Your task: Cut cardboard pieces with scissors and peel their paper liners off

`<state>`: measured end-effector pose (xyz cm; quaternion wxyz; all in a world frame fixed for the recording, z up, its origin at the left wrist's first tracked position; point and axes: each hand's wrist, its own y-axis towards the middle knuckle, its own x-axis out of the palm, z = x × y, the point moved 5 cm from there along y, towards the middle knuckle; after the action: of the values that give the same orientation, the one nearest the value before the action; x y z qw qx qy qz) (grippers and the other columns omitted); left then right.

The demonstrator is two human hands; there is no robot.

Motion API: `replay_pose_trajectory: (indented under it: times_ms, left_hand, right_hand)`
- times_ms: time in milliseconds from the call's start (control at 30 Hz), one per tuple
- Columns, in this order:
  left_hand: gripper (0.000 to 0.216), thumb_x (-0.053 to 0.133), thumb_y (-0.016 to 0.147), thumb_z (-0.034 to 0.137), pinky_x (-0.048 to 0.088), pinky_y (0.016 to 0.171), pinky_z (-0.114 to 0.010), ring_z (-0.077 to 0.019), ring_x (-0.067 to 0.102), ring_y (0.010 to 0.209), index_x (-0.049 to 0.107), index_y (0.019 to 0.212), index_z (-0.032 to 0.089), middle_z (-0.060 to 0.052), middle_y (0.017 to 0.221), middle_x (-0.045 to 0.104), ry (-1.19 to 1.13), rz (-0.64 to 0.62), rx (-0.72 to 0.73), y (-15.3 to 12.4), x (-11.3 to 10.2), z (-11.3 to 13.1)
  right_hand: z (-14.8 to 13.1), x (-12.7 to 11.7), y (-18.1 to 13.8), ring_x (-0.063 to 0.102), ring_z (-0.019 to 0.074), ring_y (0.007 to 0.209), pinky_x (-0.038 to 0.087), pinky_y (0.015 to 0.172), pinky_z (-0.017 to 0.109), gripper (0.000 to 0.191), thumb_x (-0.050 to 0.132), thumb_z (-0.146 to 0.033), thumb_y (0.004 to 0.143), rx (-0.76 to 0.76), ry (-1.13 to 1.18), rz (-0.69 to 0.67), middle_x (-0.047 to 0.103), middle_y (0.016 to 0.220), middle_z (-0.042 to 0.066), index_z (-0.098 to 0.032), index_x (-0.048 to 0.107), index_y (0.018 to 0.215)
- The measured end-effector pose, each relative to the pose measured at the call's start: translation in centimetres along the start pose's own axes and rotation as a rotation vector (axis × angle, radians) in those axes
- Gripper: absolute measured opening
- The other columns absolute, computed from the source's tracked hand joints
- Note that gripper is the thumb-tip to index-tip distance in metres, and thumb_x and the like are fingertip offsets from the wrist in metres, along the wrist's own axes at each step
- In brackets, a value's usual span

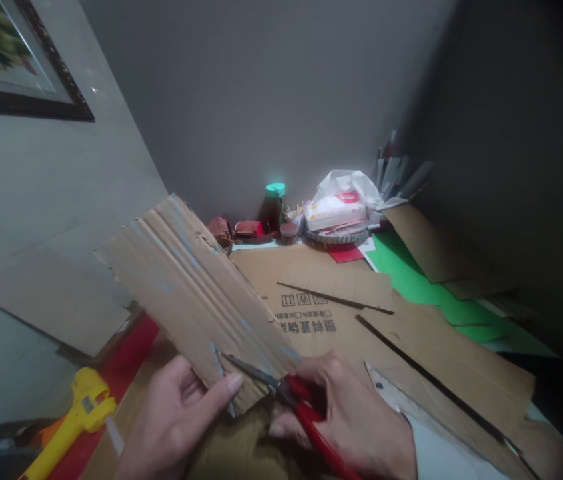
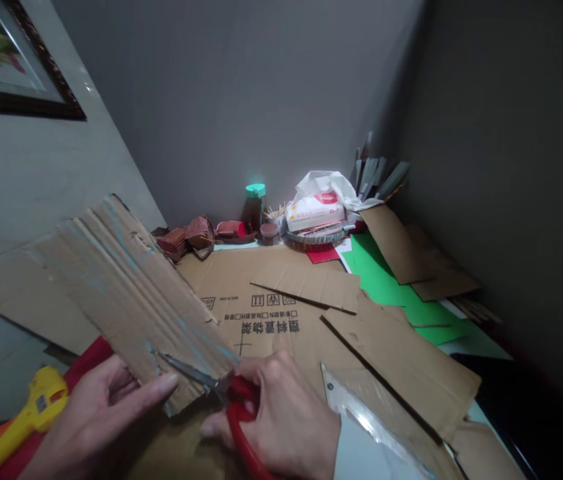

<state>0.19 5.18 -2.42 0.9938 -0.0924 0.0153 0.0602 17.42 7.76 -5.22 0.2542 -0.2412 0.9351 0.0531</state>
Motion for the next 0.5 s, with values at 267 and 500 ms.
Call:
replay_pose_trajectory:
  times_ms: [267, 500]
  left_hand:
    - [0.027, 0.08, 0.066, 0.04, 0.059, 0.071, -0.035, -0.031, 0.075, 0.081, 0.071, 0.079, 0.018, -0.01, 0.083, 0.081, 0.048, 0.031, 0.037, -0.4, 0.8, 0.8]
    - [0.02, 0.083, 0.062, 0.029, 0.058, 0.065, -0.031, -0.0251, 0.074, 0.068, 0.072, 0.075, 0.019, -0.005, 0.069, 0.078, 0.07, 0.109, -0.01, -0.4, 0.4, 0.1]
  right_hand:
    - [-1.2, -0.3, -0.2, 0.038, 0.0093, 0.051, 0.028, 0.044, 0.02, 0.039, 0.084, -0.035, 0.06, 0.006, 0.186, -0.036, 0.043, 0.056, -0.009, -0.02, 0.063, 0.09]
    - [-0.9, 0.2, -0.3, 0.038, 0.0085, 0.049, 0.027, 0.043, 0.019, 0.031, 0.081, -0.03, 0.065, 0.001, 0.154, -0.053, 0.044, 0.055, -0.01, -0.023, 0.066, 0.091]
